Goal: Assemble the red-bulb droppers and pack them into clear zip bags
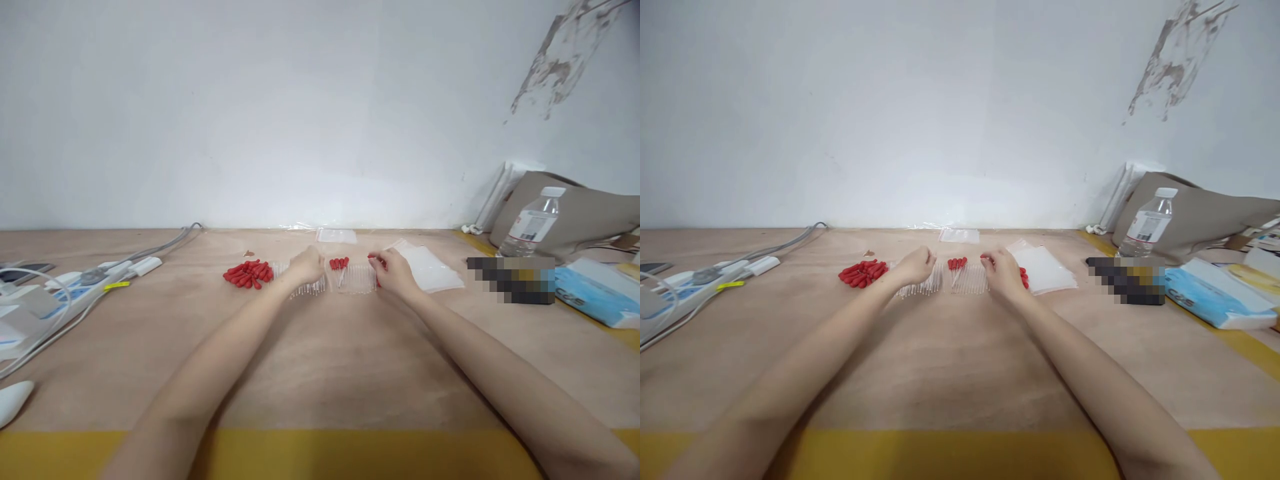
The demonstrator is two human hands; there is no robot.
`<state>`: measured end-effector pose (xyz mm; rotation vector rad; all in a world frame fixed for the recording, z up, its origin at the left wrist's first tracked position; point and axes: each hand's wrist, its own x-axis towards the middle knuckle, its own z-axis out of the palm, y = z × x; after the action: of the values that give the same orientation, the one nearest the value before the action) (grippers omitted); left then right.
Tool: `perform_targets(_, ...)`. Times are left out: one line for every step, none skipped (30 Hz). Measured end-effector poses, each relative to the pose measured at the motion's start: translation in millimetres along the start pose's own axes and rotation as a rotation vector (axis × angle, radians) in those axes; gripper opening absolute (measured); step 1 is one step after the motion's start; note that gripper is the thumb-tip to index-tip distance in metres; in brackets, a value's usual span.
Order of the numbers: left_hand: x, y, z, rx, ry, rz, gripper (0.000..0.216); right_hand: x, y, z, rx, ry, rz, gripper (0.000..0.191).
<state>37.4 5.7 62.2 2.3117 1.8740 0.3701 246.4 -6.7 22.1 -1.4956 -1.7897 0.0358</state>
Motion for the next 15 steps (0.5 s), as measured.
perform_targets(-11.1, -7.2, -0.2, -0.016, 0.005, 0.04, 0.027, -5.5, -5.8, 3.1, 0.035, 0.007, -0.05, 0.021)
perform_targets(-22.3, -14.9, 1.7, -0.038, 0.016, 0.1, 0.026, -11.6, -11.7, 6.3, 0.075, 0.01, -0.097, 0.019)
perform_targets(-33.1, -22.7, 5.5, -0.08, 0.062, 0.224, 0.025, -18.1, -17.5, 9.6, 0.114, 0.006, -0.144, 0.019)
perform_targets(-42.7, -30.2, 10.8, -0.111, 0.104, 0.335, 0.023, -24.7, -22.7, 12.9, 0.146, -0.015, -0.196, 0.018)
perform_targets(-50.8, -37.0, 17.0, -0.137, 0.135, 0.412, 0.021, -31.1, -27.1, 16.3, 0.166, -0.049, -0.254, 0.018)
perform_targets(-57.1, -42.7, 23.4, -0.157, 0.164, 0.473, 0.019, -37.1, -30.6, 19.6, 0.179, -0.093, -0.314, 0.017)
perform_targets(-61.6, -47.3, 29.5, -0.176, 0.196, 0.509, 0.017, -42.3, -33.0, 22.7, 0.191, -0.134, -0.368, 0.017)
perform_targets(-64.4, -50.5, 34.7, -0.196, 0.221, 0.528, 0.016, -46.5, -34.4, 25.4, 0.205, -0.167, -0.412, 0.017)
perform_targets(-65.7, -52.6, 38.8, -0.215, 0.24, 0.536, 0.016, -49.8, -35.1, 27.6, 0.224, -0.188, -0.443, 0.017)
perform_targets(-66.1, -53.7, 41.5, -0.233, 0.254, 0.539, 0.016, -52.0, -35.2, 29.2, 0.248, -0.193, -0.46, 0.017)
perform_targets(-66.0, -54.0, 43.0, -0.25, 0.257, 0.543, 0.016, -53.4, -34.9, 30.1, 0.271, -0.189, -0.465, 0.017)
perform_targets(-65.6, -53.8, 43.4, -0.264, 0.254, 0.55, 0.015, -54.1, -34.4, 30.5, 0.289, -0.183, -0.465, 0.018)
perform_targets(-65.3, -53.4, 43.1, -0.273, 0.249, 0.559, 0.015, -54.3, -33.9, 30.4, 0.298, -0.179, -0.463, 0.019)
perform_targets(-65.1, -52.9, 42.5, -0.279, 0.244, 0.567, 0.015, -54.2, -33.5, 30.0, 0.299, -0.179, -0.464, 0.02)
perform_targets(-65.2, -52.5, 41.8, -0.283, 0.241, 0.574, 0.016, -54.0, -33.3, 29.6, 0.297, -0.18, -0.467, 0.02)
